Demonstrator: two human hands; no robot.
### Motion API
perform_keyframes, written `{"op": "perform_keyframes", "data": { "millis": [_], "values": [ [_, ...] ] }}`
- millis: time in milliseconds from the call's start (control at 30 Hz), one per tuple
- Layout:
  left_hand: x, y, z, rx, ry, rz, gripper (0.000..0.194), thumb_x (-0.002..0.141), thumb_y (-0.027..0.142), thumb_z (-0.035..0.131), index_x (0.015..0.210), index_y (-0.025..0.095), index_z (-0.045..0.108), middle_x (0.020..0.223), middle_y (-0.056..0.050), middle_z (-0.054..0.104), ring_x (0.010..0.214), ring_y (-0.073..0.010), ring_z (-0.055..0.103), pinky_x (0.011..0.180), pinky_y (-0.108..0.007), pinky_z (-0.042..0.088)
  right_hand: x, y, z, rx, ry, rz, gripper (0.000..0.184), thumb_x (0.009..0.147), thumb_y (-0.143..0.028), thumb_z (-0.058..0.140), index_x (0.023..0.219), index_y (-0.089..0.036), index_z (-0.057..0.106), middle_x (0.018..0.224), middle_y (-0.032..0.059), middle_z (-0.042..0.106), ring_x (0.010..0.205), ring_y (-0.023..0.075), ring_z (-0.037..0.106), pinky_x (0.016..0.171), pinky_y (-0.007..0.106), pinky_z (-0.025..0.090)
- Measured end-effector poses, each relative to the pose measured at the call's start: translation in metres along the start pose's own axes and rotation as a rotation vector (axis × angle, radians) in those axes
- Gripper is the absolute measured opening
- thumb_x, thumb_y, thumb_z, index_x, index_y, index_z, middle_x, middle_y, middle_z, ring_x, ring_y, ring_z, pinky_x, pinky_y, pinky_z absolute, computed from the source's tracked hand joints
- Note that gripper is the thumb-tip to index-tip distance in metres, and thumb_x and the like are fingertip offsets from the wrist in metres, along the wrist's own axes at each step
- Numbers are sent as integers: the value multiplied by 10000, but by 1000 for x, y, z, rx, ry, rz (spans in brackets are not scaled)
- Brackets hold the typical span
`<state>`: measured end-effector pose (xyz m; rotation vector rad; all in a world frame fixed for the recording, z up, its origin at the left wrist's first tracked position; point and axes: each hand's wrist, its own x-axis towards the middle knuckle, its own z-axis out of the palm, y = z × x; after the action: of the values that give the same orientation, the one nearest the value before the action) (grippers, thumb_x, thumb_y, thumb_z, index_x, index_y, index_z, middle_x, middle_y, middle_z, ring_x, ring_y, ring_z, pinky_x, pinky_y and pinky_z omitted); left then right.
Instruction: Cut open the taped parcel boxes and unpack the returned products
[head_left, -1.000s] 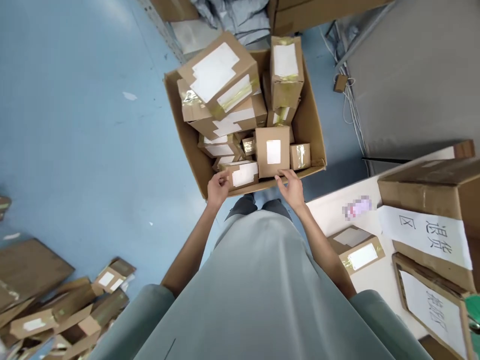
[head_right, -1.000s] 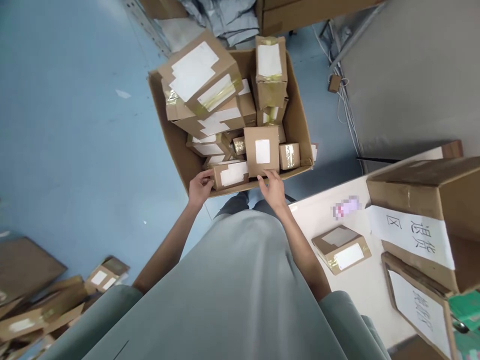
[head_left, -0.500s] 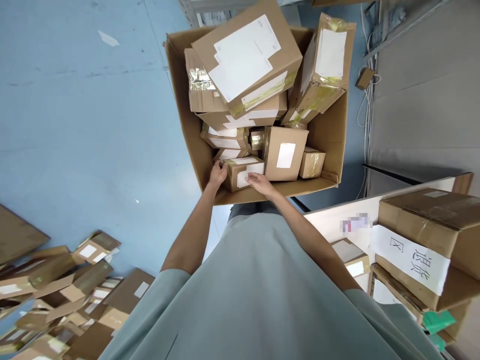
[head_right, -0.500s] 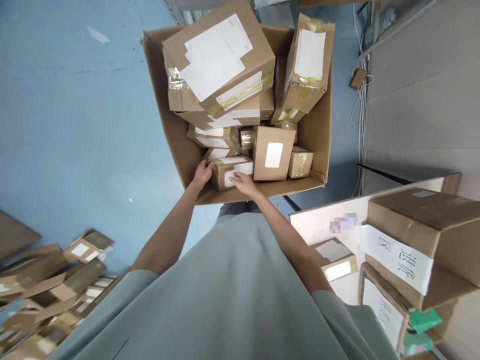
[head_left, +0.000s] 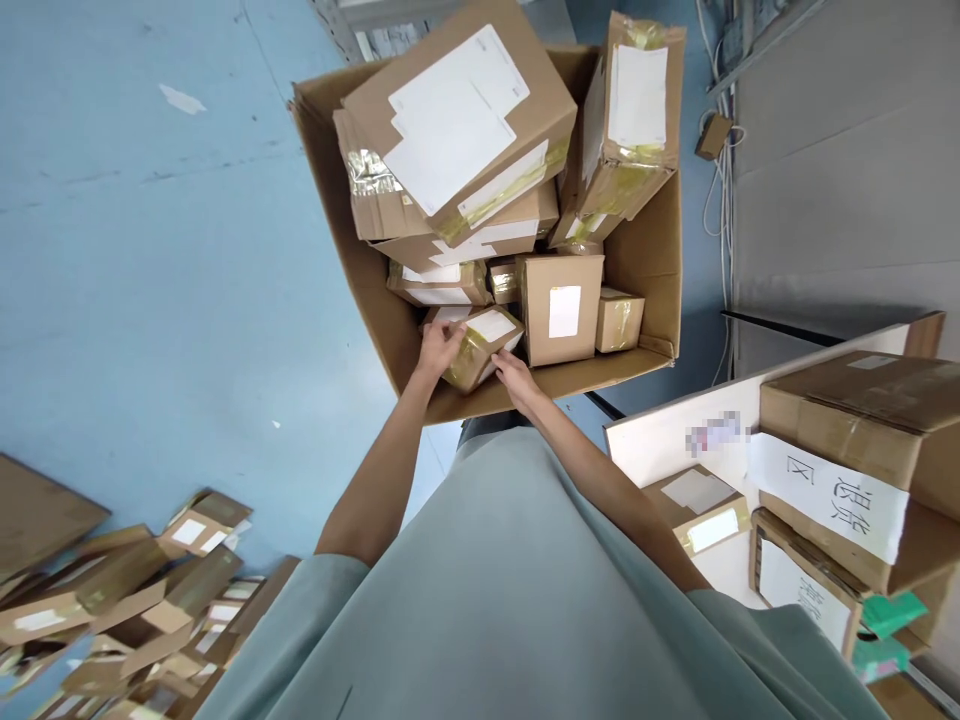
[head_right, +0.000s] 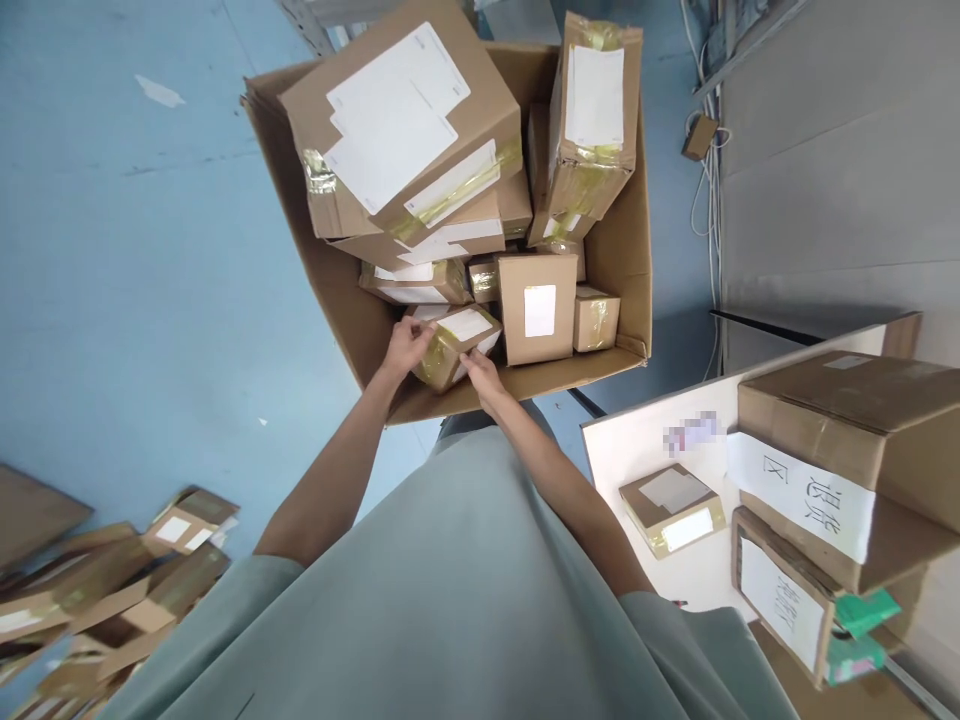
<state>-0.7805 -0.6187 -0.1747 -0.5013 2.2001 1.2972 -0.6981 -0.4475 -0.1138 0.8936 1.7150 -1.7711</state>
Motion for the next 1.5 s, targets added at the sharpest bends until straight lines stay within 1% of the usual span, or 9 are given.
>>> {"op": "perform_keyframes", "data": {
  "millis": [167,267,433,567,733,967,1200,1333,1500],
  "values": [
    [-65,45,-24,-12,12,92,248,1079,421,696,1180,196,721,1212,-115,790,1124,-269,743,1140,-423,583,-43,-26,-21,207,78,47,774,992,-668,766,1643,-264,654,1774,98,579,1698,285,498,1399,544,407],
    [-108,80,-39,-58,57,179,383,1082,462,704,1344,188,759,1312,-130,768,1263,-298,736,1169,-420,591,-75,-48,-43,203,86,-110,888,932,-739,817,1659,-256,652,1798,97,545,1717,313,473,1424,544,376],
    [-165,150,-46,-25,6,330,429,1070,545,740,1338,228,848,1219,-113,742,1339,-337,703,1175,-449,625,-140,-84,-78,151,214,-380,909,947,-856,752,1633,-262,698,1724,86,637,1672,341,538,1425,542,394],
    [-210,200,-27,-98,-110,484,456,1048,552,786,1405,273,838,1419,-97,753,1363,-313,730,1152,-425,664,-202,-95,-108,160,372,-553,831,1016,-815,717,1654,-283,685,1709,76,653,1609,345,615,1393,549,456],
    [-272,238,31,-165,-361,638,513,1043,591,796,1445,274,822,1533,-83,745,1431,-321,731,1208,-446,656,-289,-76,-159,164,662,-646,676,1099,-700,683,1654,-314,684,1684,41,679,1579,318,648,1363,539,507],
    [-393,249,161,-127,-726,833,576,1083,604,752,1555,274,753,1656,-88,659,1537,-331,665,1270,-433,618,-423,20,-243,148,1086,-642,530,1150,-572,660,1632,-357,702,1687,15,677,1619,307,607,1392,563,468],
    [-529,188,300,30,-1047,887,565,1129,576,687,1632,318,693,1694,-80,644,1582,-316,625,1298,-460,598,-540,172,-301,279,1402,-492,523,1132,-546,689,1615,-348,718,1673,22,685,1619,318,607,1381,594,473],
    [-567,132,357,179,-1157,891,551,1140,538,660,1644,314,677,1695,-86,646,1546,-313,659,1250,-460,636,-567,260,-312,390,1463,-393,561,1100,-560,725,1601,-308,733,1647,62,707,1590,331,637,1353,595,504],
    [-558,67,400,519,-1117,972,435,1105,422,701,1509,269,754,1582,-125,734,1448,-366,710,1171,-524,657,-537,354,-314,484,1407,-317,660,1060,-652,713,1578,-245,751,1636,123,712,1566,345,659,1338,600,506]
  ]
}}
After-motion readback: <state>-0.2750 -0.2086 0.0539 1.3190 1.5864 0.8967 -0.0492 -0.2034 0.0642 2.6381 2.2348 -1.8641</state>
